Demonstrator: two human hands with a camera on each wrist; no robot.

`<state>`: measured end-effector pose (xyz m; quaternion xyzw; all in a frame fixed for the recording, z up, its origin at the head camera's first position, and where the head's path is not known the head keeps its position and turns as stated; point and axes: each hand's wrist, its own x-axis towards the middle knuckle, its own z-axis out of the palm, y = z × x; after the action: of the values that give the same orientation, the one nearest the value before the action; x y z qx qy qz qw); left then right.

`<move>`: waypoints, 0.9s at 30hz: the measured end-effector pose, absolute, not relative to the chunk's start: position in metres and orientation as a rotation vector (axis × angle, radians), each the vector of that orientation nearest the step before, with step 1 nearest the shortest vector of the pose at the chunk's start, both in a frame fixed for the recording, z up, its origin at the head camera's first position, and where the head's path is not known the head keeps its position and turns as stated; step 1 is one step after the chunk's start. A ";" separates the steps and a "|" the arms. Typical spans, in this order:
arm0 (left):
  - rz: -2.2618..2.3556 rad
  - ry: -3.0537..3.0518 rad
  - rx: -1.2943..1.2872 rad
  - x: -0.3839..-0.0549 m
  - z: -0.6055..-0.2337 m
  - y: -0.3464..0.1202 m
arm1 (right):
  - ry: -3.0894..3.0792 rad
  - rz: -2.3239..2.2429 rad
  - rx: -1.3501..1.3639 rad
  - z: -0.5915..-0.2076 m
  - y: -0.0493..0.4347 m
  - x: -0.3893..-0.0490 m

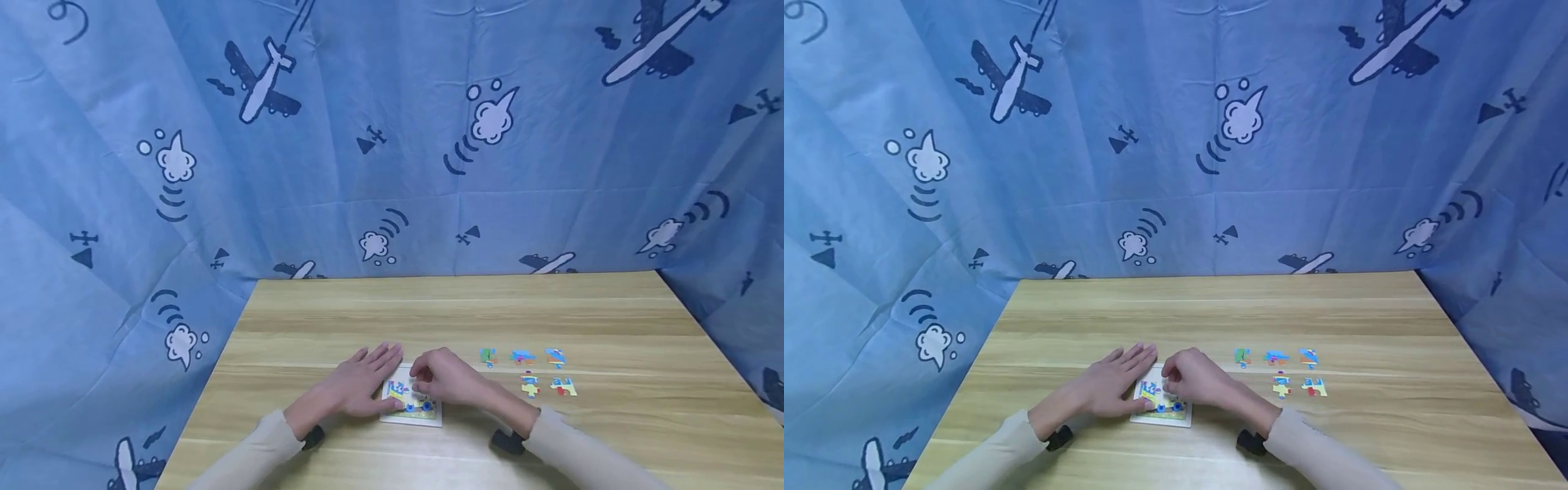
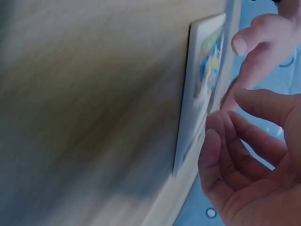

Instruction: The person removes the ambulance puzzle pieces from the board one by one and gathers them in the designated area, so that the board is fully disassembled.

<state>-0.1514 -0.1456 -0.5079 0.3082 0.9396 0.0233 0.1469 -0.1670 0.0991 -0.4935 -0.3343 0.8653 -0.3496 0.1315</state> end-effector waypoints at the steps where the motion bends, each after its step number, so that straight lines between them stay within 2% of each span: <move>1: 0.057 2.708 0.893 -0.150 -0.508 -0.147 | 2.508 -1.004 -0.978 -0.495 0.096 -0.167; 10: -0.020 2.688 0.903 -0.144 -0.509 -0.149 | 2.525 -0.918 -1.045 -0.502 0.079 -0.165; 27: -0.069 2.670 0.883 -0.144 -0.508 -0.146 | 2.597 -0.878 -0.922 -0.501 0.062 -0.162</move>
<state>-0.1443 -0.1455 -0.5085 0.3097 0.9363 -0.0241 0.1637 -0.1619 0.0620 -0.5011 -0.3162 0.8909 -0.3014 0.1245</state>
